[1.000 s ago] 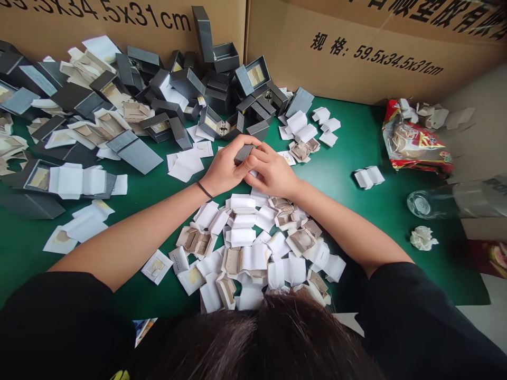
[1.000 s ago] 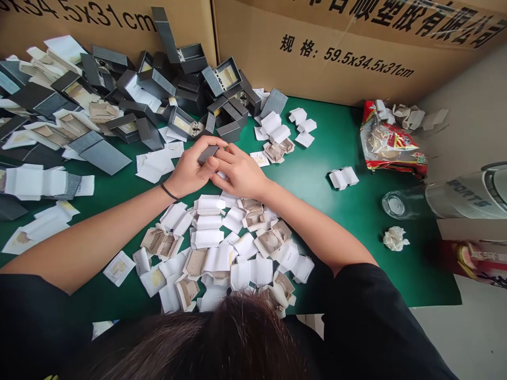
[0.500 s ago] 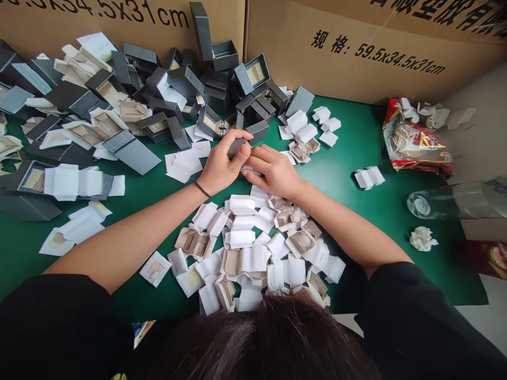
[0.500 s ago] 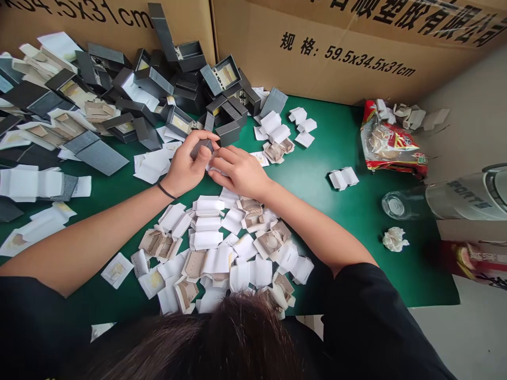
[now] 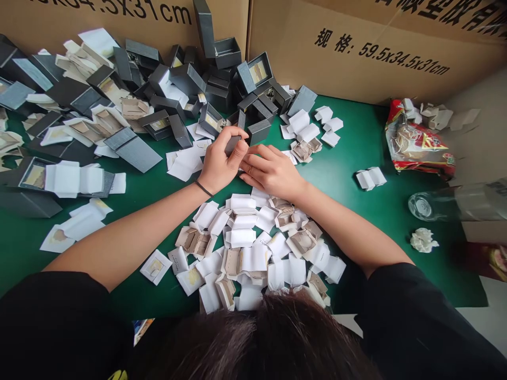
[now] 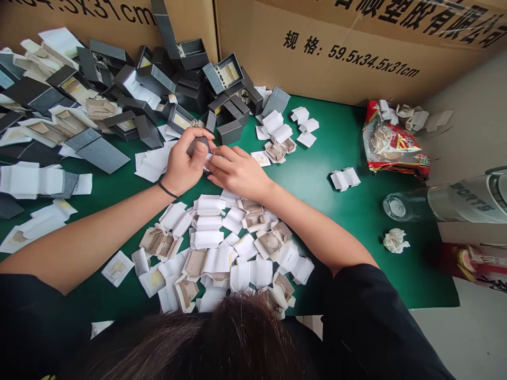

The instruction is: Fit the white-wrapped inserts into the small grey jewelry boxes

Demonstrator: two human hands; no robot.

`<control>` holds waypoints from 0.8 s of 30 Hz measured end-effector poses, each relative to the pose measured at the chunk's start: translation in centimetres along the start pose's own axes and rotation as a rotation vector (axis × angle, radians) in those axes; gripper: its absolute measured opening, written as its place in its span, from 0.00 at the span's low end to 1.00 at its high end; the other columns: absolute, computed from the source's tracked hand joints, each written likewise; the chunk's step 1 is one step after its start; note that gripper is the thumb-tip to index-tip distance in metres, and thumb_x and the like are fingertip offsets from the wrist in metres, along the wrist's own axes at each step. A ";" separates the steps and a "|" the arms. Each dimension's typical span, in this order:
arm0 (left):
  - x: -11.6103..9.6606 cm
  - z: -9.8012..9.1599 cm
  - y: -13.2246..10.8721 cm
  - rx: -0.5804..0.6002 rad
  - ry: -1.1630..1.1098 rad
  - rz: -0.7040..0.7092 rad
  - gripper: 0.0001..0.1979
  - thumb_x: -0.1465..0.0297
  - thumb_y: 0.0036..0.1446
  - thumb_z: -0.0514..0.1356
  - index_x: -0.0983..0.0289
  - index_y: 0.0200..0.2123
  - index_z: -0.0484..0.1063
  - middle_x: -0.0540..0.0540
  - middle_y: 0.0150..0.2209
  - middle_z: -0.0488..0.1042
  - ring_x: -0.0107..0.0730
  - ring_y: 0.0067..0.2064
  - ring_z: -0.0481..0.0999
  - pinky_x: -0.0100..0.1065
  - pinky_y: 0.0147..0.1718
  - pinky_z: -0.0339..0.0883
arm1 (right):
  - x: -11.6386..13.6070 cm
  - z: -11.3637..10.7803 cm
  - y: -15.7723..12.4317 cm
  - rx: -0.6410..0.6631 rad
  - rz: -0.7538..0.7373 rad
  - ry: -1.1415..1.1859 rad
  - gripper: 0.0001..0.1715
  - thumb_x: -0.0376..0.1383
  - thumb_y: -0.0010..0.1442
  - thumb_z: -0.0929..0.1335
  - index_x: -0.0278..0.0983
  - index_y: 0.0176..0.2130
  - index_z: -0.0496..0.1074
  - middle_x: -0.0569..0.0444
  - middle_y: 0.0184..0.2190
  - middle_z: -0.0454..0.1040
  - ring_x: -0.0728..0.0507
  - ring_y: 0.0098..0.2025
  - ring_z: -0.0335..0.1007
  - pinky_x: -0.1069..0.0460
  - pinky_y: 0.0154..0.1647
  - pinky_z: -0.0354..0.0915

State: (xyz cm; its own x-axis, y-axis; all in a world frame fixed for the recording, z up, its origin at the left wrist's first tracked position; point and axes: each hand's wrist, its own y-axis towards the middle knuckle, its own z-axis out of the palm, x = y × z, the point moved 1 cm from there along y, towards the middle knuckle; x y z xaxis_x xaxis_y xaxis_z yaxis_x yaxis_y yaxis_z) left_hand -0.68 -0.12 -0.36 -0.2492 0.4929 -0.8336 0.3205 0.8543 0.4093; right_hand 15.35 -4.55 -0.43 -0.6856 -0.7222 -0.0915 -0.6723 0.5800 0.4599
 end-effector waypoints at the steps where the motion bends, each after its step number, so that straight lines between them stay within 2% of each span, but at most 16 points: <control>1: 0.0 0.0 0.0 -0.010 0.000 0.006 0.31 0.43 0.57 0.46 0.64 0.43 0.68 0.56 0.39 0.74 0.25 0.38 0.74 0.29 0.41 0.70 | 0.1 0.0 0.1 0.007 -0.008 -0.002 0.20 0.40 0.68 0.56 0.33 0.48 0.69 0.47 0.40 0.69 0.42 0.52 0.62 0.46 0.45 0.62; 5: 0.2 0.0 -0.1 -0.045 -0.020 0.026 0.29 0.44 0.58 0.45 0.64 0.42 0.68 0.54 0.34 0.74 0.23 0.35 0.74 0.28 0.38 0.70 | 0.6 0.0 0.3 0.015 -0.011 -0.015 0.21 0.39 0.68 0.55 0.31 0.49 0.69 0.45 0.40 0.69 0.42 0.51 0.62 0.46 0.44 0.62; 9: 0.4 -0.1 0.0 -0.106 -0.042 0.078 0.27 0.46 0.60 0.45 0.63 0.41 0.67 0.52 0.31 0.73 0.21 0.32 0.73 0.26 0.34 0.68 | 0.8 0.0 0.2 -0.057 -0.026 -0.028 0.21 0.39 0.68 0.57 0.30 0.52 0.68 0.44 0.42 0.71 0.41 0.51 0.63 0.47 0.44 0.64; 12: 0.6 -0.1 0.1 -0.126 -0.055 0.138 0.25 0.48 0.61 0.44 0.62 0.41 0.67 0.52 0.32 0.73 0.20 0.32 0.73 0.26 0.35 0.69 | 0.4 -0.1 0.2 -0.097 -0.009 0.102 0.22 0.41 0.68 0.58 0.33 0.53 0.69 0.45 0.45 0.71 0.42 0.53 0.64 0.46 0.47 0.65; 15: 0.8 -0.2 0.2 -0.153 -0.068 0.228 0.23 0.50 0.63 0.44 0.61 0.43 0.66 0.52 0.32 0.72 0.21 0.35 0.74 0.26 0.38 0.70 | -0.4 -0.4 0.1 -0.179 0.099 0.329 0.22 0.43 0.68 0.57 0.36 0.50 0.71 0.47 0.47 0.71 0.44 0.53 0.64 0.44 0.54 0.65; 17: 0.7 -0.2 0.1 -0.176 -0.056 0.300 0.23 0.50 0.62 0.44 0.60 0.45 0.66 0.53 0.34 0.73 0.22 0.38 0.75 0.28 0.42 0.70 | -0.8 -0.7 0.1 -0.241 0.245 0.466 0.24 0.46 0.67 0.57 0.35 0.49 0.71 0.46 0.49 0.71 0.45 0.53 0.64 0.45 0.56 0.64; 20: -0.1 -0.3 -0.3 -0.128 0.000 0.375 0.26 0.46 0.60 0.45 0.60 0.47 0.65 0.55 0.39 0.73 0.27 0.43 0.75 0.33 0.47 0.71 | -1.1 -0.8 0.1 -0.229 0.474 0.673 0.29 0.52 0.65 0.58 0.34 0.54 0.66 0.47 0.47 0.71 0.48 0.46 0.67 0.51 0.45 0.67; 22: -0.8 -0.3 -0.7 -0.043 0.035 0.386 0.29 0.43 0.56 0.46 0.60 0.46 0.66 0.57 0.43 0.73 0.31 0.48 0.75 0.37 0.52 0.71 | -1.1 -0.8 0.1 -0.136 0.545 0.784 0.31 0.54 0.64 0.59 0.33 0.52 0.66 0.51 0.37 0.71 0.52 0.35 0.64 0.56 0.34 0.63; 24: -1.5 -0.3 -1.0 0.036 0.063 0.370 0.33 0.40 0.53 0.45 0.59 0.46 0.66 0.58 0.47 0.73 0.34 0.52 0.74 0.40 0.55 0.71 | -1.1 -0.8 0.1 -0.047 0.563 0.838 0.29 0.54 0.63 0.60 0.32 0.47 0.69 0.57 0.27 0.66 0.55 0.26 0.55 0.58 0.28 0.56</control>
State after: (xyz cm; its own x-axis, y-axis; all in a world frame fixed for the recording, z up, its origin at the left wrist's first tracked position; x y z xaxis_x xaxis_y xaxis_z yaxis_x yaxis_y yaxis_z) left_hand -0.91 -1.68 0.57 -0.1662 0.7771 -0.6071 0.4306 0.6110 0.6643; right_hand 16.26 -3.97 0.40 -0.4706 -0.3904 0.7913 -0.2876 0.9157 0.2808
